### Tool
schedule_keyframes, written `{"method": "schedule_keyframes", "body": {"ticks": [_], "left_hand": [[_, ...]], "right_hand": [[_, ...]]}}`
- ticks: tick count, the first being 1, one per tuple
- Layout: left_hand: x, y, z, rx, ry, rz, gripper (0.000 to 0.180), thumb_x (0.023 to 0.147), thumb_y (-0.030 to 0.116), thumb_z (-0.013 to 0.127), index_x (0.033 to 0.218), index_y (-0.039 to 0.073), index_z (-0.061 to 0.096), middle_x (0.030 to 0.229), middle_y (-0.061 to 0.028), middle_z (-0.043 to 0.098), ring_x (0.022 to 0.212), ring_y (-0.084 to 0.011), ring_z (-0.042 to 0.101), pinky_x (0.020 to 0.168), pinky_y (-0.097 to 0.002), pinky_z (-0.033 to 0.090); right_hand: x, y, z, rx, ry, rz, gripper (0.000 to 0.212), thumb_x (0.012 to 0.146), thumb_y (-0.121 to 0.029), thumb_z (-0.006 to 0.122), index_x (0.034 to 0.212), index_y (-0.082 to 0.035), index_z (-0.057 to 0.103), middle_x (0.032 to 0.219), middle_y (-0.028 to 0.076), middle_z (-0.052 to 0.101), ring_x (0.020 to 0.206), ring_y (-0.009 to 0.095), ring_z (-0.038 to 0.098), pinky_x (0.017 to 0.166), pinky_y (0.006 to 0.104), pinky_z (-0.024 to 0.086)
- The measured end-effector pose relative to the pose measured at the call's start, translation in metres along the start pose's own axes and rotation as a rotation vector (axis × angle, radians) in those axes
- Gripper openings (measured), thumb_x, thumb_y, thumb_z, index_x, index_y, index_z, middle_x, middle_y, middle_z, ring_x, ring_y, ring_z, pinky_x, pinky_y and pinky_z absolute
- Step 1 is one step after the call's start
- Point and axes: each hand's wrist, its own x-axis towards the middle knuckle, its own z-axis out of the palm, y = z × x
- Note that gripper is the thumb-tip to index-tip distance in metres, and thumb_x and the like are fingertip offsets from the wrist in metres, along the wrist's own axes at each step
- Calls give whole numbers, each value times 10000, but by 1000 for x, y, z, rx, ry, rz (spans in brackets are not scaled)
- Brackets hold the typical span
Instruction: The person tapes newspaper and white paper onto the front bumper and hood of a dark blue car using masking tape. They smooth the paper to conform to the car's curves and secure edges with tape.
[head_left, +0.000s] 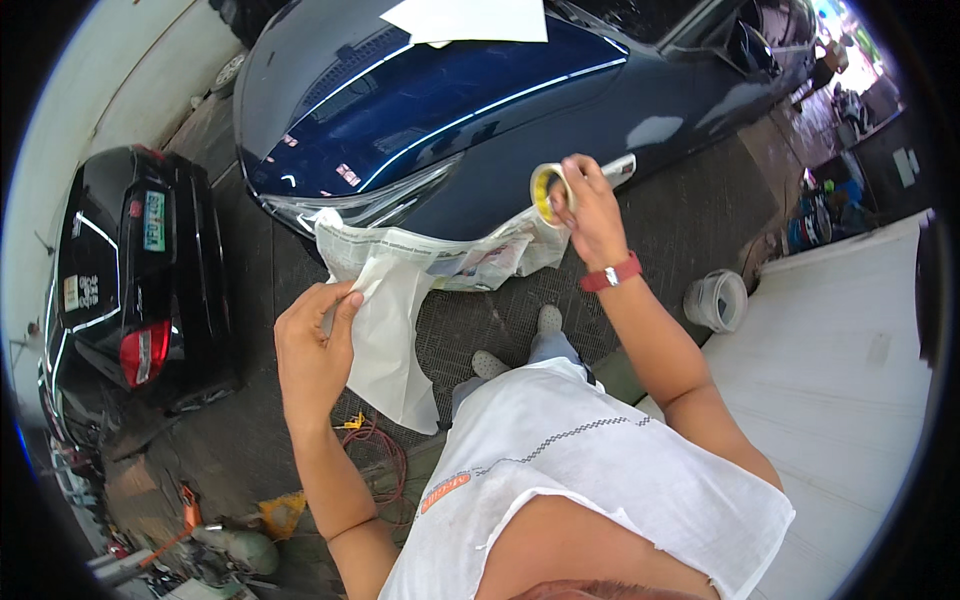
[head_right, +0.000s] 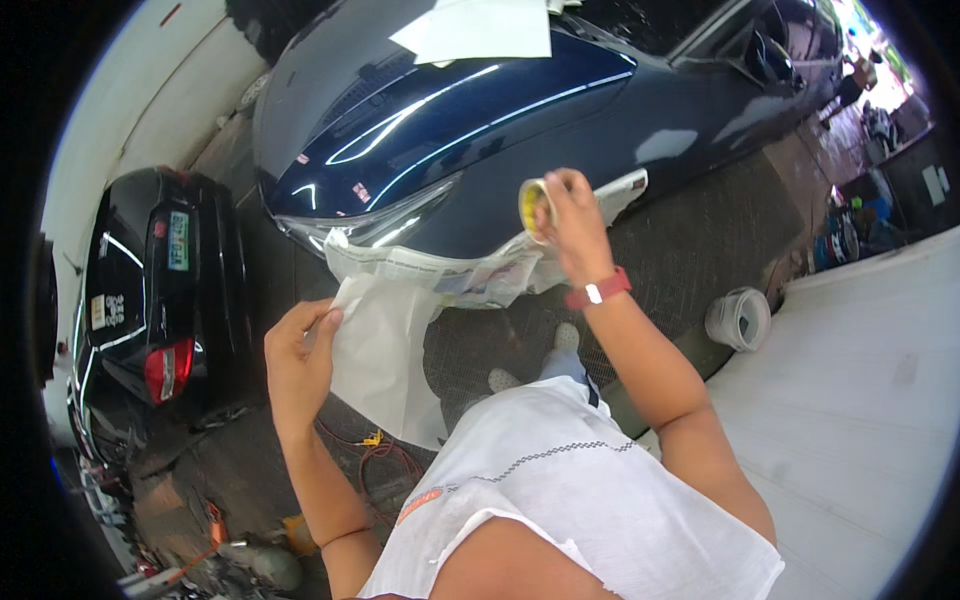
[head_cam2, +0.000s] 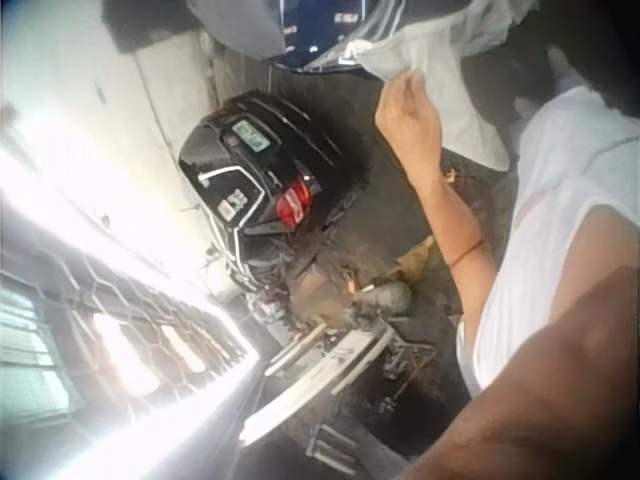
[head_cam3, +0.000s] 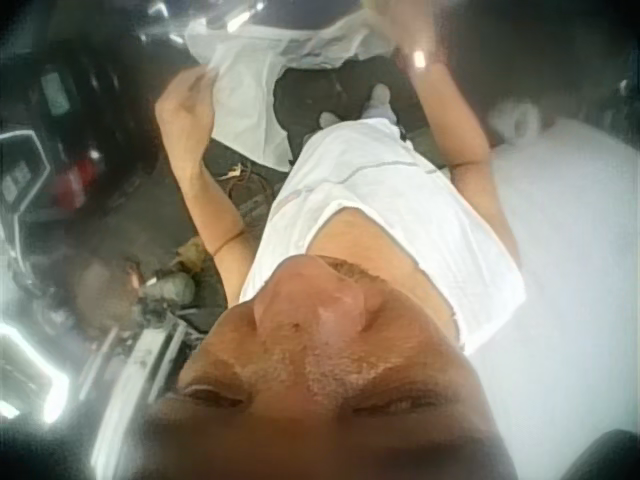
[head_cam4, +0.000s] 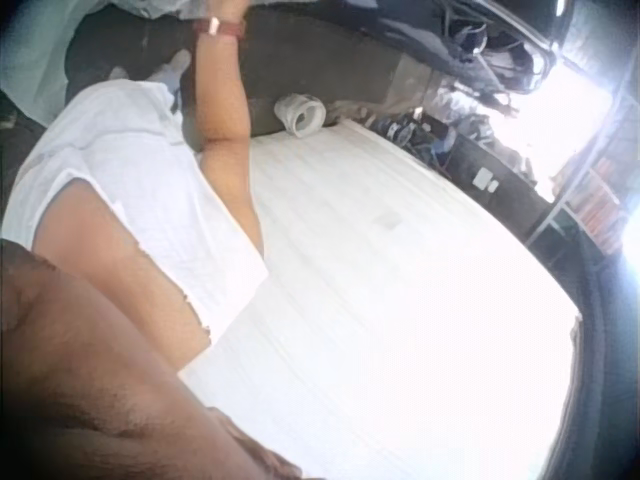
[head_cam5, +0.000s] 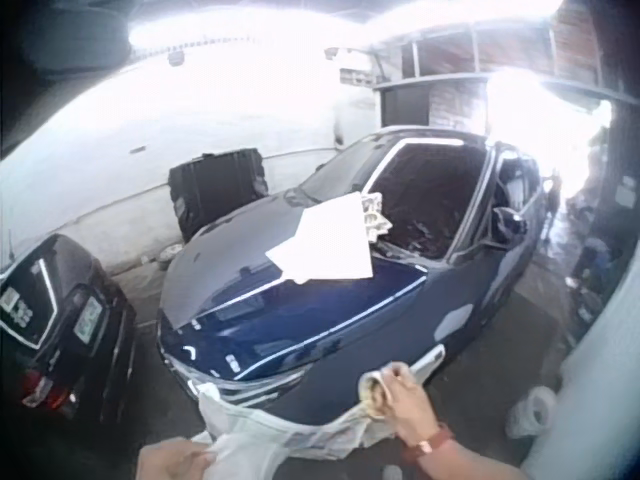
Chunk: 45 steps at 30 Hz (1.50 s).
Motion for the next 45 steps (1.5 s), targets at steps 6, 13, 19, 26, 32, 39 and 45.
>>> {"method": "schedule_keyframes", "body": {"ticks": [6,13,19,26,32,39,45], "left_hand": [[66,63,8,33,-399,272,462,979,83,729,1422,-10,633,1274,-197,726,1151,-297,697,1047,-371,497],[162,140,3,129,-173,422,705,964,251,792,1585,60,520,1463,-164,650,1306,-278,658,1143,-394,470],[287,186,-39,-184,113,299,819,983,346,761,1658,78,381,1466,-175,630,1295,-276,675,1067,-399,576],[392,98,-133,-734,489,-18,507,1086,176,621,1513,-53,472,1512,-252,577,1347,-400,620,1106,-576,560],[363,-85,-160,-1049,733,-391,492,1106,167,551,1510,-97,459,1497,-288,574,1351,-437,610,1104,-603,557],[308,-281,-90,-1135,987,-648,492,1100,162,548,1501,-110,463,1495,-296,572,1344,-442,614,1109,-594,555],[345,-393,-79,-1235,1084,-626,492,1095,157,545,1493,-121,466,1494,-303,570,1339,-447,617,1114,-587,553]], "right_hand": [[-32,54,-146,-34,251,127,253,1127,-276,586,1265,-66,562,701,26,615,475,77,432,483,242,399],[-50,80,-195,35,208,351,528,1123,-281,598,1563,-47,423,704,36,627,483,83,477,484,244,419],[-17,64,-196,-21,-15,381,603,1131,-320,591,1627,-98,329,930,79,680,687,112,589,695,298,551],[42,92,-199,-69,-189,272,632,1157,-449,498,1656,-102,325,1375,150,617,1124,178,636,899,301,552],[77,70,-132,139,-544,239,782,1064,-462,682,1665,-84,355,1544,199,527,1375,258,550,1074,379,499],[86,43,5,218,-550,322,739,962,-310,842,1514,61,519,1410,181,676,1282,254,655,1108,368,504],[131,4,91,248,-471,130,465,973,-161,783,1352,75,653,1249,168,742,1100,213,720,971,363,573]]}}
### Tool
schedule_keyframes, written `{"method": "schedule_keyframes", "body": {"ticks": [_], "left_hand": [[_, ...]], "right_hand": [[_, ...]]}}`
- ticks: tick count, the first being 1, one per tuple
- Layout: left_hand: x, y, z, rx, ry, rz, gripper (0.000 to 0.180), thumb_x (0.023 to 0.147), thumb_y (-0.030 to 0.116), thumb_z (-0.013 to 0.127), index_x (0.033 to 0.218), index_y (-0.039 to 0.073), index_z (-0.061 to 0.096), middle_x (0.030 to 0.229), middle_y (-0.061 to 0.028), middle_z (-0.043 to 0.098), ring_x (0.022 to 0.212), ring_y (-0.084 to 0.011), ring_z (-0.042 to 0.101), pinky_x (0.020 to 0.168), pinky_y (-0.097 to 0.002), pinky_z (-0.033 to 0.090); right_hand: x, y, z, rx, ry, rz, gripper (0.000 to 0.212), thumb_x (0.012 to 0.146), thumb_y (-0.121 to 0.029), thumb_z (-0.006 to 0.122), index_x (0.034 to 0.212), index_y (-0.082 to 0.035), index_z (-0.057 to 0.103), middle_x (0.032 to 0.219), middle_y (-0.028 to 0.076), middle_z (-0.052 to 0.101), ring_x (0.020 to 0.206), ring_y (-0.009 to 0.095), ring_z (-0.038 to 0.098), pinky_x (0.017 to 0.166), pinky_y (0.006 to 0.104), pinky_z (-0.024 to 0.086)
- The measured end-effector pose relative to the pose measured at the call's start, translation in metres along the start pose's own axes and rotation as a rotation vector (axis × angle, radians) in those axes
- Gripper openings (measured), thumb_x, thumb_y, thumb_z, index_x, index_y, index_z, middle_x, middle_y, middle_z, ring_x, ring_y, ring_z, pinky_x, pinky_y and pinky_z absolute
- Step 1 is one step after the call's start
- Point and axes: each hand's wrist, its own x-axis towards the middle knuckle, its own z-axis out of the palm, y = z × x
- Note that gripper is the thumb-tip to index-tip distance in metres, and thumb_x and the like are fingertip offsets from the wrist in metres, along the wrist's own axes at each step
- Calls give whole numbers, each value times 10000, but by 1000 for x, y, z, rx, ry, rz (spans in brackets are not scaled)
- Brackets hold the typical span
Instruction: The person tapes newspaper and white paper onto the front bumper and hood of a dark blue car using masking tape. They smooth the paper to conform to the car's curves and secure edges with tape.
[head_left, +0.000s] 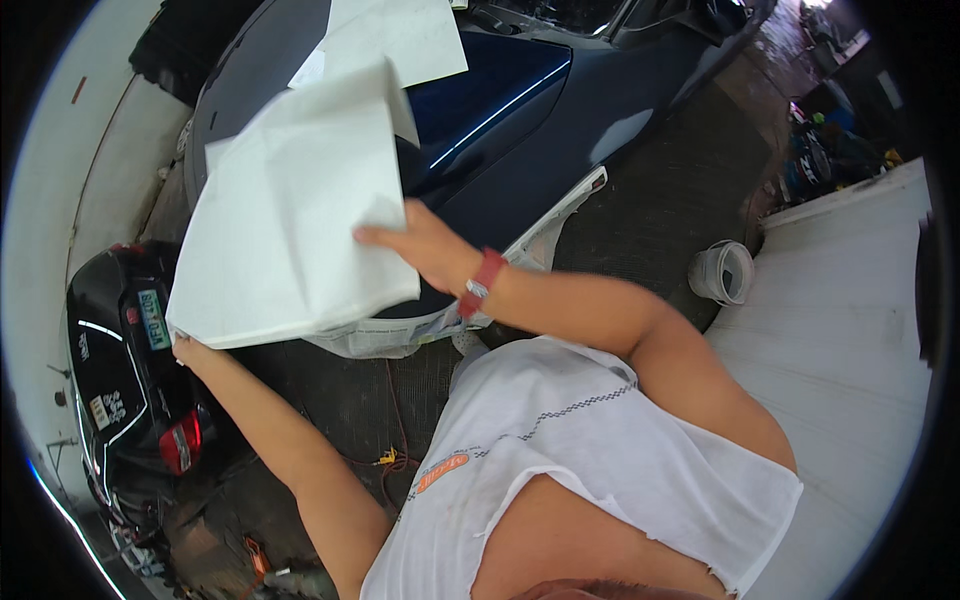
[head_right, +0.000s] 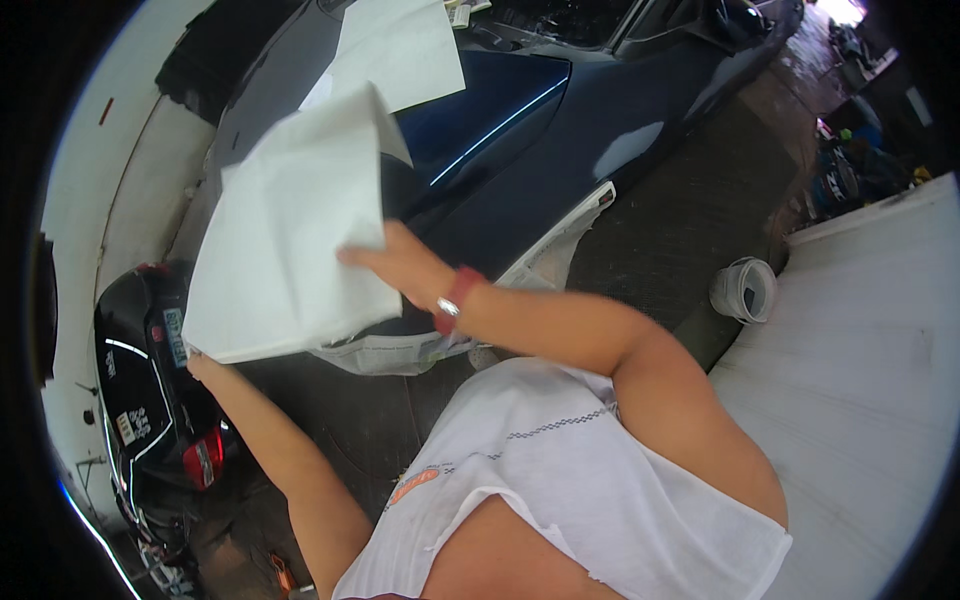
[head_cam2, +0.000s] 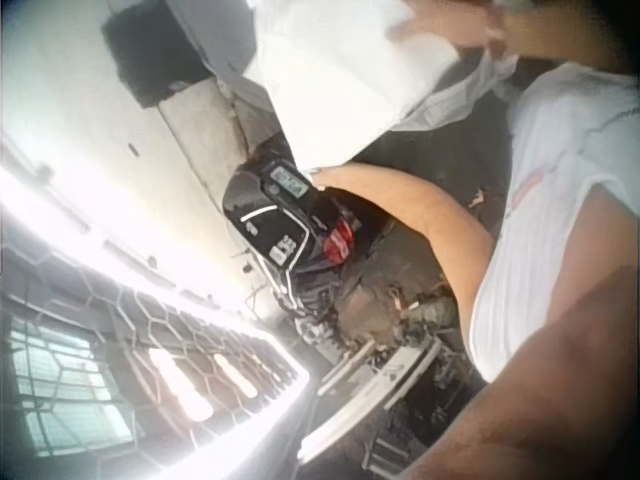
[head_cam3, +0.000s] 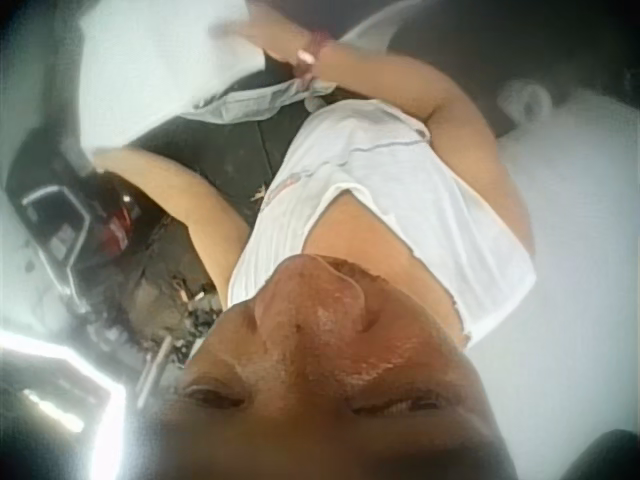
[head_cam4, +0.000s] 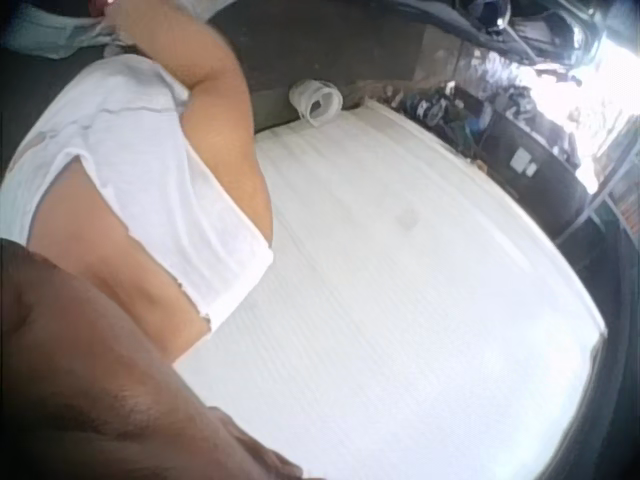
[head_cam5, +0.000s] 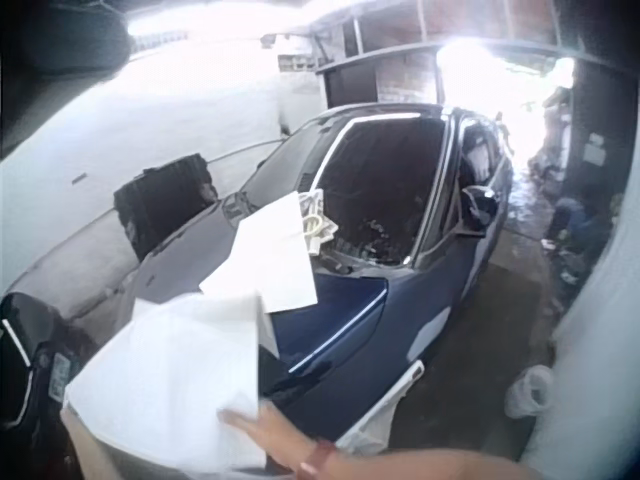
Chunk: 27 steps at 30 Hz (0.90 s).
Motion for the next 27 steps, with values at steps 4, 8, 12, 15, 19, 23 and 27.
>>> {"method": "schedule_keyframes", "body": {"ticks": [4,8,12,15,19,23,27], "left_hand": [[81,107,9,-279,-280,115,493,1091,154,543,1488,-129,468,1493,-308,568,1335,-449,620,1117,-582,552],[29,121,59,-667,-712,35,427,1080,66,537,1444,-147,473,1484,-286,576,1329,-425,623,1126,-553,544],[-120,109,64,-756,-916,45,360,1087,19,546,1413,-127,500,1394,-270,635,1280,-366,661,1110,-498,566],[-182,86,-7,-664,-1023,-38,308,1083,43,592,1350,-109,565,1349,-239,678,1243,-308,680,1083,-431,571],[-270,-34,-22,-350,-536,11,373,1084,50,600,1448,2,532,1469,-188,618,1271,-247,649,1082,-370,587],[-323,-126,-34,-73,-398,-132,384,1055,60,668,1420,52,551,1416,-126,622,1281,-219,622,1076,-336,584],[-338,-191,-41,-30,-258,-438,404,1005,109,769,1324,-24,560,1271,-111,630,1207,-207,630,1060,-296,590]], "right_hand": [[98,-95,75,-101,-72,-186,428,945,-119,796,1305,65,656,1146,163,759,1000,256,750,883,441,621],[160,-187,101,-400,-29,-579,304,1019,-209,727,1192,40,718,1039,104,753,950,216,716,872,406,595],[90,-250,99,-245,-245,-521,308,999,-198,757,1170,56,724,1021,124,782,892,203,766,799,360,631],[51,-231,74,-471,-25,-499,301,1002,-179,749,1177,64,719,1038,119,786,924,171,771,804,325,635],[21,-194,-39,-552,268,-238,558,889,-250,873,1307,54,664,1165,154,758,996,238,782,878,370,651],[15,-175,-131,-589,439,-102,584,895,-275,869,1309,80,661,1112,167,769,962,238,784,872,364,646],[35,-176,-206,-789,578,-7,579,901,-295,863,1291,89,674,1092,190,776,924,239,783,849,349,632]]}}
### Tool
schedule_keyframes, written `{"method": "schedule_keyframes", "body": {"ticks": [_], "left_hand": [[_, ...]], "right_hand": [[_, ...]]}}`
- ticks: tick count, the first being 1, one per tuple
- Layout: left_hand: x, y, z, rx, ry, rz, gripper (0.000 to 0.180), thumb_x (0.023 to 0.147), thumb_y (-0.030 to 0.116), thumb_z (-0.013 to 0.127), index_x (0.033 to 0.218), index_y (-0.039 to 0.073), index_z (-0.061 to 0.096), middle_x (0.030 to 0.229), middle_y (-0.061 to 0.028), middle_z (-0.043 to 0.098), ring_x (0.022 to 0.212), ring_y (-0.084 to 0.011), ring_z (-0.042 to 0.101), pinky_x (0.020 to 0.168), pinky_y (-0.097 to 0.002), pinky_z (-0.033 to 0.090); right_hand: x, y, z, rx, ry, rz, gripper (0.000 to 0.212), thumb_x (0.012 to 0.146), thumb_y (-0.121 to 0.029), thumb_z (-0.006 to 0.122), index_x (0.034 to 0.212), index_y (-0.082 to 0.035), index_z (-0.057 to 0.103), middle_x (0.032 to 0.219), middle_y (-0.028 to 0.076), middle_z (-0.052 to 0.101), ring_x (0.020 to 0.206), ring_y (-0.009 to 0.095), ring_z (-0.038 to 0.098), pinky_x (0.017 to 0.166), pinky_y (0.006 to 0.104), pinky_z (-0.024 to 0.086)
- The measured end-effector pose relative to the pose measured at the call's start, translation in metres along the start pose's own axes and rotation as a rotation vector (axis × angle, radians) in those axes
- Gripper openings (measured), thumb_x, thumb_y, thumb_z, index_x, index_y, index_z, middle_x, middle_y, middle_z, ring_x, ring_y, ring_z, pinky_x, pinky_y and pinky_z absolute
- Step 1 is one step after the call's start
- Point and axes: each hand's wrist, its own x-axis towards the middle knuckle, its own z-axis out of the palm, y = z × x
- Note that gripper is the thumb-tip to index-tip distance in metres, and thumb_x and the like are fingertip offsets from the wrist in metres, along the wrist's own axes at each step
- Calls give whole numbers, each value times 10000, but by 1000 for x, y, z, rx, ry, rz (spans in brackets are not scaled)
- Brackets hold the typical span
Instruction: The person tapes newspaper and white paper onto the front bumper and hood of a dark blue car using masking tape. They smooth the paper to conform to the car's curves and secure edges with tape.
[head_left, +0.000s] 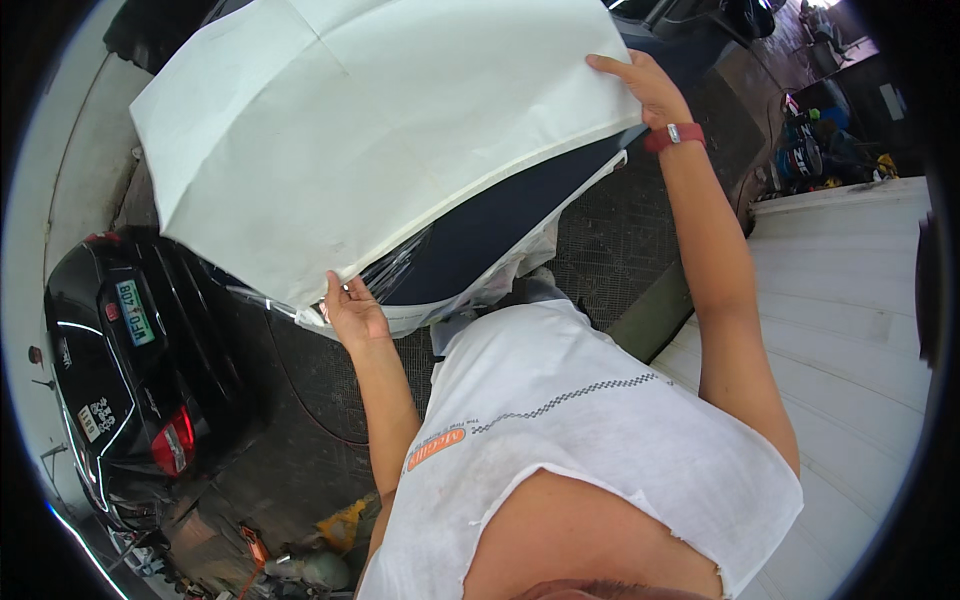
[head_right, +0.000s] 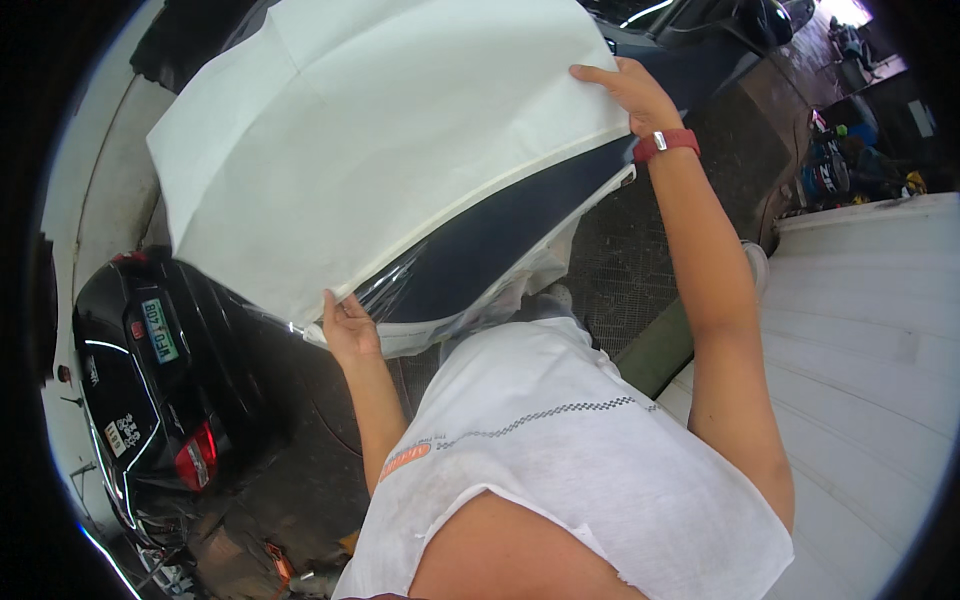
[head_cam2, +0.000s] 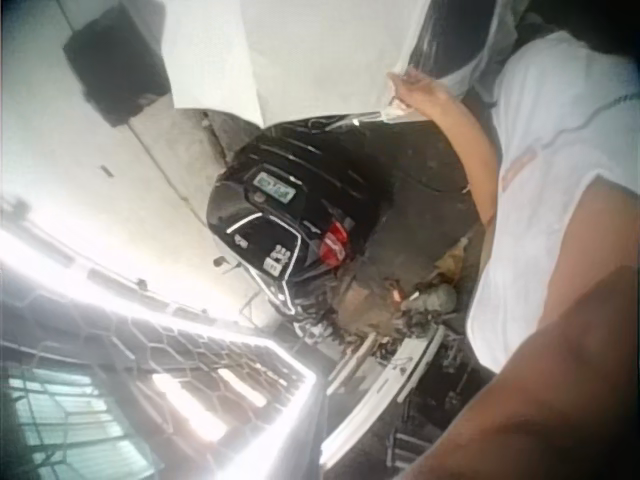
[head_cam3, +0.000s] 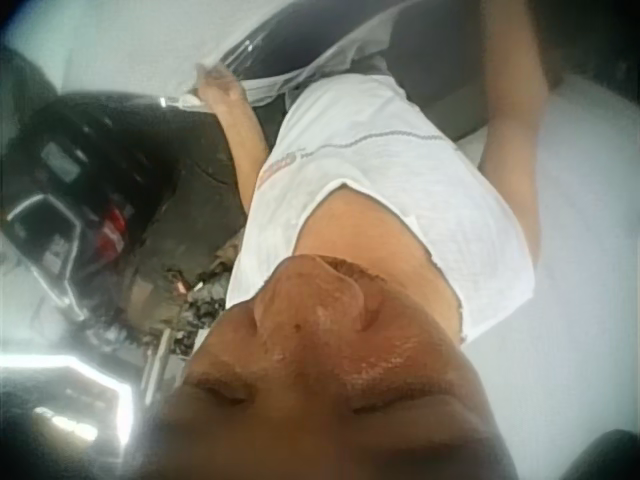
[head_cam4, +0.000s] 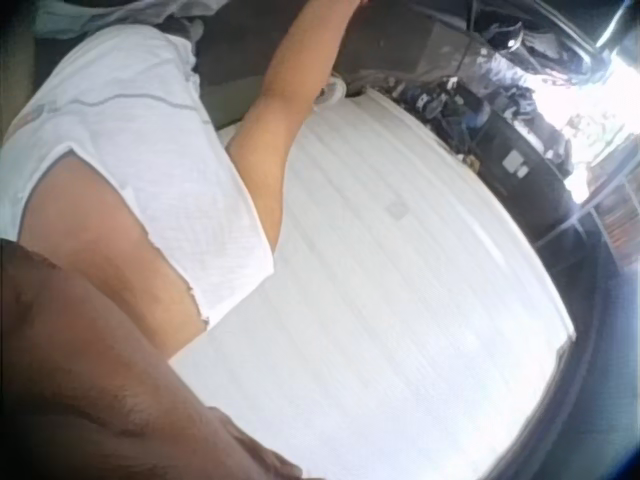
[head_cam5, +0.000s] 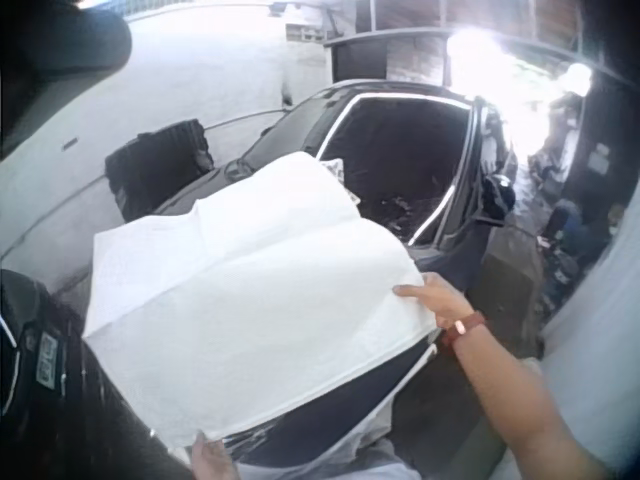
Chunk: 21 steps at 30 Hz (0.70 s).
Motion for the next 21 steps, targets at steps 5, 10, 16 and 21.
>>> {"method": "schedule_keyframes", "body": {"ticks": [5,10,16,21], "left_hand": [[-10,-56,20,-10,38,-42,349,1027,93,730,1272,-92,565,1288,-160,639,1205,-233,660,1027,-306,623],[-5,-91,19,16,38,-19,315,1009,139,774,1174,-78,617,1154,-129,672,1097,-208,689,1043,-285,617],[4,-109,16,-7,61,28,267,1029,129,744,1150,-79,628,1120,-139,694,1032,-202,717,939,-259,638],[5,-112,20,16,95,64,302,1036,136,733,1202,-87,613,1163,-134,686,1090,-211,703,989,-273,624]], "right_hand": [[54,23,-32,-173,-103,-120,586,942,-385,822,1304,61,704,1128,174,787,940,234,780,877,346,598],[121,61,-43,-599,149,-449,640,913,-475,843,1293,23,713,1127,118,758,975,181,726,862,326,564],[69,101,-78,-10,299,-396,667,880,-537,872,1242,-4,700,962,29,635,878,135,607,802,288,522],[45,158,-54,-53,401,-249,703,797,-565,921,1186,-21,706,1090,100,642,993,219,615,888,364,534]]}}
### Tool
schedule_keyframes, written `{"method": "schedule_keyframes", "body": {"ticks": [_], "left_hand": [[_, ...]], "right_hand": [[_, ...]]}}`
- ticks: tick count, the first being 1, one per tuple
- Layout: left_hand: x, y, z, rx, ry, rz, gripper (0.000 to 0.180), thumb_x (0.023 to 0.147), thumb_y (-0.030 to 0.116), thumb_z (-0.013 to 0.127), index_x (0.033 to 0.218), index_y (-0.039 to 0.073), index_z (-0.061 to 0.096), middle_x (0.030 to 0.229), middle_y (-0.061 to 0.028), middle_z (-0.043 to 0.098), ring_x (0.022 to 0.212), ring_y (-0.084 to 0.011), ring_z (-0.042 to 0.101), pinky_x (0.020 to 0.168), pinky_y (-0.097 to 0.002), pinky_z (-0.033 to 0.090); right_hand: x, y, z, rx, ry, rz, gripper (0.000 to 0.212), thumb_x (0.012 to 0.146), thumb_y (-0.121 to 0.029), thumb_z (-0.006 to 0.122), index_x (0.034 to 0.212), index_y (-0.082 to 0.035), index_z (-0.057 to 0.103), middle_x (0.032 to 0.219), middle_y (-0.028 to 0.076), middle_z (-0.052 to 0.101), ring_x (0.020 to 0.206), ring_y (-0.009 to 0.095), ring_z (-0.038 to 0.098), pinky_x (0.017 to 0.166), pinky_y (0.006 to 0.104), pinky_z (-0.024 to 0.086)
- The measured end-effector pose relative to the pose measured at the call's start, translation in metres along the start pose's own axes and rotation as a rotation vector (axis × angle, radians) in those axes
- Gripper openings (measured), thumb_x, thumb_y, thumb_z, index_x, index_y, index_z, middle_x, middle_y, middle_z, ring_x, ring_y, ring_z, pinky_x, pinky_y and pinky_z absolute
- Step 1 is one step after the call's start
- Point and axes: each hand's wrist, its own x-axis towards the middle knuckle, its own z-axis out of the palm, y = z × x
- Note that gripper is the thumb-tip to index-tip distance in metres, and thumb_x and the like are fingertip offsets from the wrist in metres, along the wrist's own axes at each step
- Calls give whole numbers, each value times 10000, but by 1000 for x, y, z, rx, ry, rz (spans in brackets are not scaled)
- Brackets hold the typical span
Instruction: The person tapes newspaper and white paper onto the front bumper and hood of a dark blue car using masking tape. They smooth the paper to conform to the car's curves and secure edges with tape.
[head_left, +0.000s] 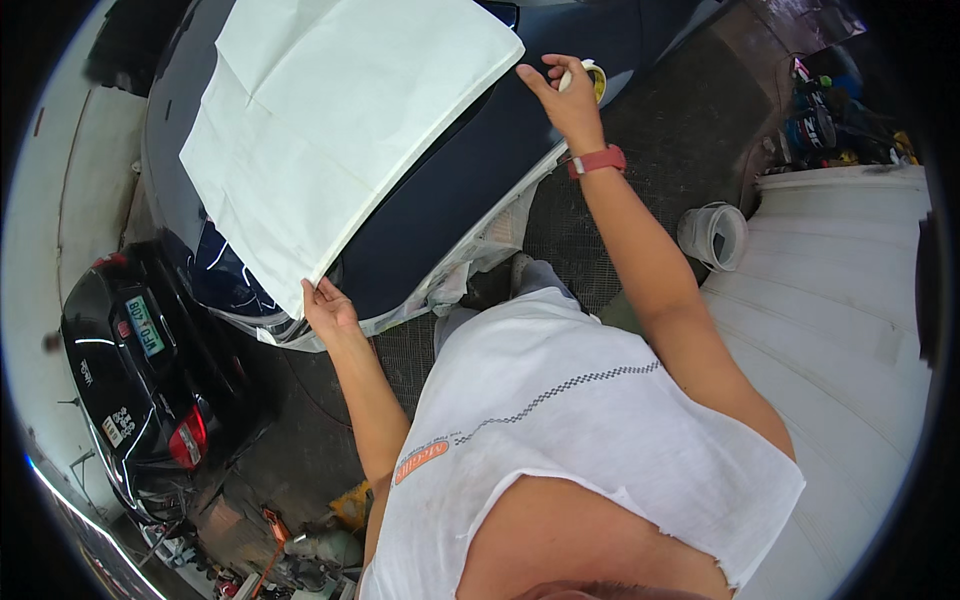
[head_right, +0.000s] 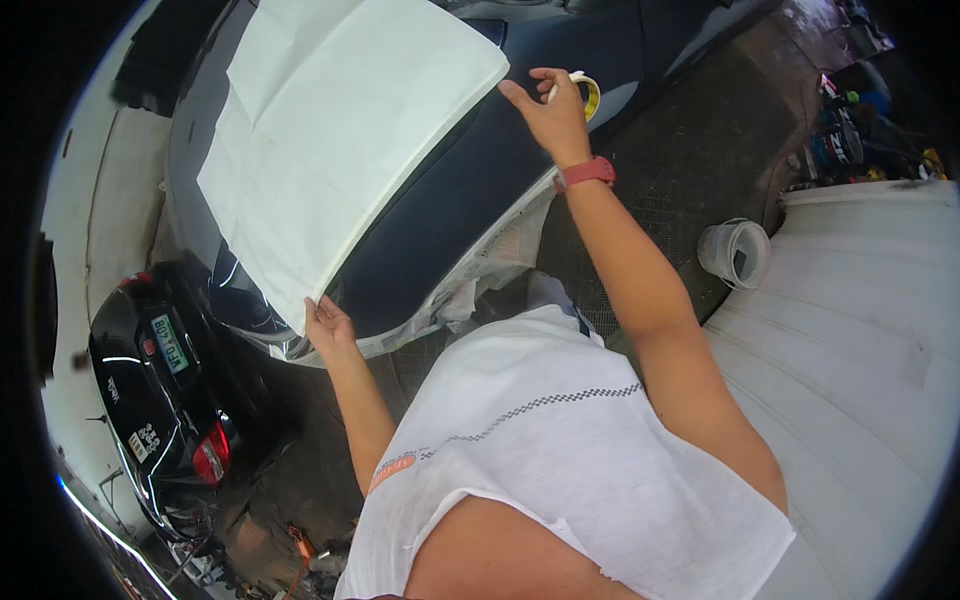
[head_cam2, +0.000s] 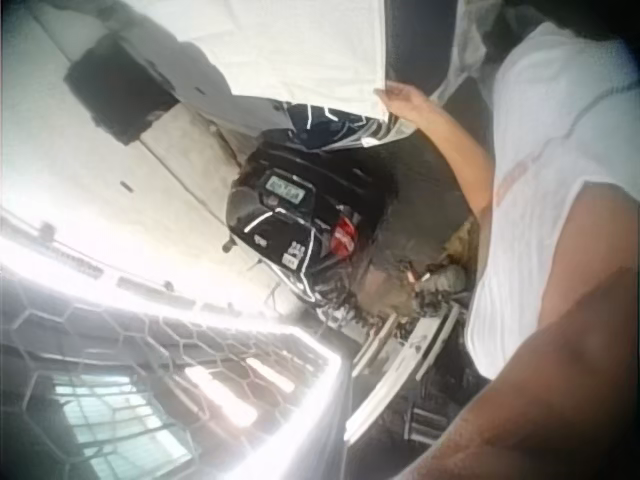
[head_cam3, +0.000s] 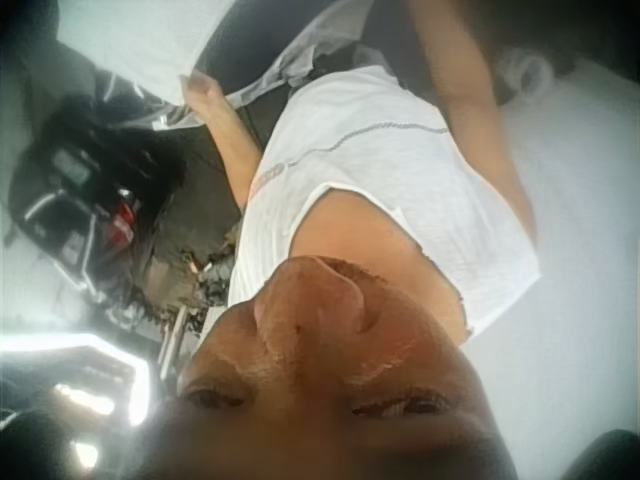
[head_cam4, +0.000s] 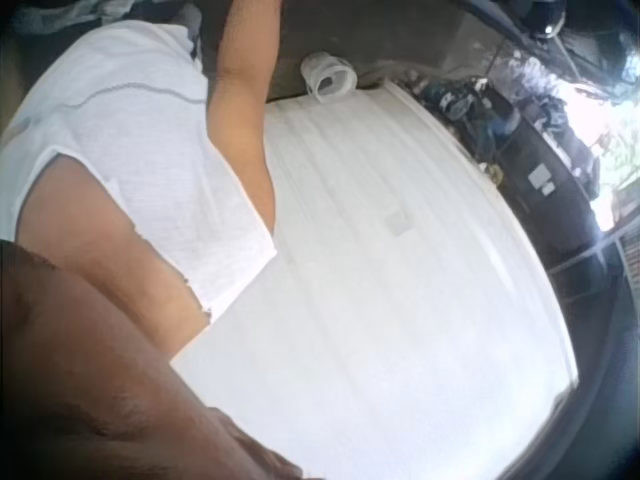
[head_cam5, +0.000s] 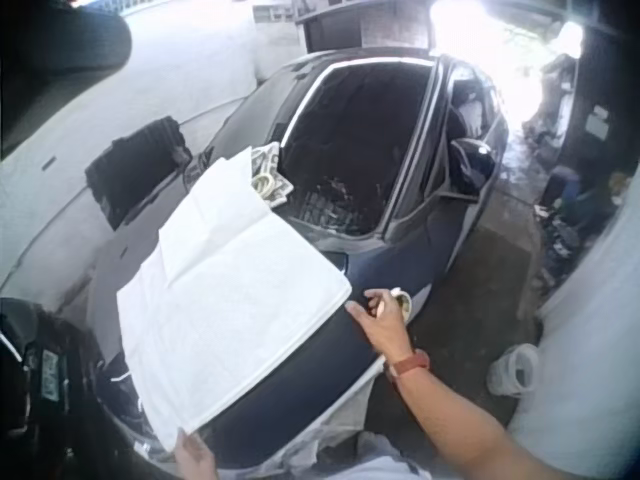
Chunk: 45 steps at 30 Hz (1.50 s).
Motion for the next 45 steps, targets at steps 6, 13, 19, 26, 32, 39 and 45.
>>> {"method": "schedule_keyframes", "body": {"ticks": [6,13,19,26,32,39,45], "left_hand": [[4,11,-1,91,-61,68,343,1051,197,728,1237,-66,609,1195,-128,668,1142,-209,672,1024,-295,611],[-30,19,9,538,-163,169,405,984,117,808,1318,62,586,1165,-61,677,1014,-165,675,916,-300,594],[-31,11,16,490,-177,127,510,922,94,870,1347,77,588,1093,-64,732,942,-157,732,797,-256,615],[-41,-12,30,501,-76,205,562,848,66,925,1292,27,582,1039,-86,748,878,-153,737,755,-233,600],[-42,-26,30,597,-48,393,599,844,54,925,1313,1,558,994,-116,749,868,-171,732,757,-264,582],[-46,-44,31,620,-9,576,636,859,50,912,1364,-28,533,960,-133,751,838,-182,721,758,-290,577],[-45,-49,31,564,-24,631,666,885,16,879,1434,-30,507,962,-145,751,835,-181,713,753,-298,578]], "right_hand": [[21,-12,34,-285,63,-184,540,807,-484,892,1037,-14,759,1055,210,706,1095,391,631,999,466,494],[41,1,16,-119,29,-164,443,885,-375,864,982,48,775,832,142,772,755,234,720,768,375,565],[40,14,-7,-87,-43,-75,481,878,-420,910,947,27,748,860,-12,626,798,115,521,739,294,460],[45,29,-18,84,-122,39,428,839,-331,953,1027,-8,744,889,0,673,811,98,566,734,274,464],[46,19,-19,41,-157,116,413,844,-289,953,1071,-19,739,921,-6,678,806,79,587,718,252,457],[49,33,-17,36,-65,90,393,867,-261,944,1101,-21,737,902,1,715,813,78,628,717,245,479],[42,15,-12,94,-29,48,388,841,-245,960,1052,-5,739,864,-9,681,727,70,558,651,240,442]]}}
